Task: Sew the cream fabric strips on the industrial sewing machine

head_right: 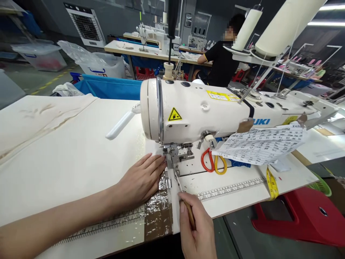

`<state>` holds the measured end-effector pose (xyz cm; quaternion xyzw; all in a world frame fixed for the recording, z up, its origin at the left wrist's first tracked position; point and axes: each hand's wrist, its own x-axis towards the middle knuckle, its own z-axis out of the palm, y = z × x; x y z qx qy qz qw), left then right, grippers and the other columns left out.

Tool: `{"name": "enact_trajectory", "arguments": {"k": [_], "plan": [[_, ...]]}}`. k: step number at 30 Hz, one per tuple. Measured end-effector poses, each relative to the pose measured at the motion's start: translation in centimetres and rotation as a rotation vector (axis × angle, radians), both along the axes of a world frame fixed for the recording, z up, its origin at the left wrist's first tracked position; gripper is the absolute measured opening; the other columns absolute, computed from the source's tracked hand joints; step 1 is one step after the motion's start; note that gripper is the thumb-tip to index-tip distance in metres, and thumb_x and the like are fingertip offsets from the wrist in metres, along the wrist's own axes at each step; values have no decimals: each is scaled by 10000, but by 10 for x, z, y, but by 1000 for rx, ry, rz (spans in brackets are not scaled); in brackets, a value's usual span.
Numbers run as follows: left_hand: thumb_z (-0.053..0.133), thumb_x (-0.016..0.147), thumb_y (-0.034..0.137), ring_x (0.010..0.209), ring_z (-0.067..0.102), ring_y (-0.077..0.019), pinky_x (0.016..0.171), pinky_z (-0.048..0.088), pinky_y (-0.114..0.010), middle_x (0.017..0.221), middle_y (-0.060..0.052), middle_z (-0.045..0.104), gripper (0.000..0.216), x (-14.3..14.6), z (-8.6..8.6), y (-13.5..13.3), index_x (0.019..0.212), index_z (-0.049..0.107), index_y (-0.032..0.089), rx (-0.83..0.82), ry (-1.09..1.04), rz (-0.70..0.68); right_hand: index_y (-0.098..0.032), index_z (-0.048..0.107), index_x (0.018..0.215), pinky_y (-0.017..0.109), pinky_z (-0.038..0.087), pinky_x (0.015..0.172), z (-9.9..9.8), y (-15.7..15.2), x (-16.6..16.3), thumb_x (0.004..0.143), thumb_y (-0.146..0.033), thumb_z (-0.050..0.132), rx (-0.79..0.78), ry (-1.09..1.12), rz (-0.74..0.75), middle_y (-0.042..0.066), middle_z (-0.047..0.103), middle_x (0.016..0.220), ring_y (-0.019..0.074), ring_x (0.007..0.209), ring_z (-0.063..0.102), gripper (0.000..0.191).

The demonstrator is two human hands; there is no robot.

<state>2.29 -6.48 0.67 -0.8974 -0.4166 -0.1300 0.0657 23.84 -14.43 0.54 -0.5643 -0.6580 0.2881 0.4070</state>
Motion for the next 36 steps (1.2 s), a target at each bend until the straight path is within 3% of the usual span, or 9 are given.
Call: {"name": "enact_trajectory", "arguments": {"k": [5, 9, 16, 23, 31, 36], "plan": [[377, 945, 204, 1130, 544, -288, 1009, 433, -452, 1287, -170, 582, 410, 0, 3, 7, 1307, 507, 60, -62, -41, 55, -231, 597, 1178, 258, 553, 697, 0, 20, -17, 998, -164, 461, 233, -153, 218, 54, 659, 916, 176, 816, 671, 235], [420, 926, 199, 1092, 552, -294, 936, 472, -425, 1244, -177, 584, 377, -3, 4, 11, 1244, 551, 43, -75, -71, 45, -170, 578, 1186, 283, 529, 672, -2, 36, -33, 1001, -125, 420, 333, -356, 264, 71, 653, 891, 194, 787, 666, 248], [360, 959, 164, 1097, 566, -281, 918, 490, -407, 1228, -170, 607, 351, -4, 3, 12, 1202, 586, 51, -34, -104, 23, -129, 578, 1226, 275, 491, 586, -3, 47, -45, 1006, -141, 387, 415, -642, 227, 95, 679, 929, 209, 741, 684, 291], [405, 937, 169, 1115, 549, -293, 928, 488, -424, 1247, -170, 590, 357, -4, 2, 12, 1227, 579, 57, -69, -109, 40, -121, 608, 1187, 276, 475, 540, -2, 42, -50, 988, -128, 377, 448, -744, 167, 84, 690, 886, 196, 645, 677, 305], [453, 911, 167, 1134, 530, -291, 960, 479, -426, 1270, -166, 579, 398, -10, 0, 18, 1272, 555, 32, -102, -135, 42, -94, 623, 1216, 285, 445, 482, -1, 42, -64, 843, -27, 465, 473, -952, 41, 115, 722, 893, 207, 594, 682, 411], [445, 907, 157, 1143, 538, -279, 965, 479, -421, 1280, -144, 596, 395, -16, 0, 25, 1271, 569, 65, -82, -147, 43, -94, 640, 1221, 292, 422, 430, 0, 44, -66, 854, -46, 470, 461, -943, 39, 109, 719, 866, 206, 537, 667, 408]]}}
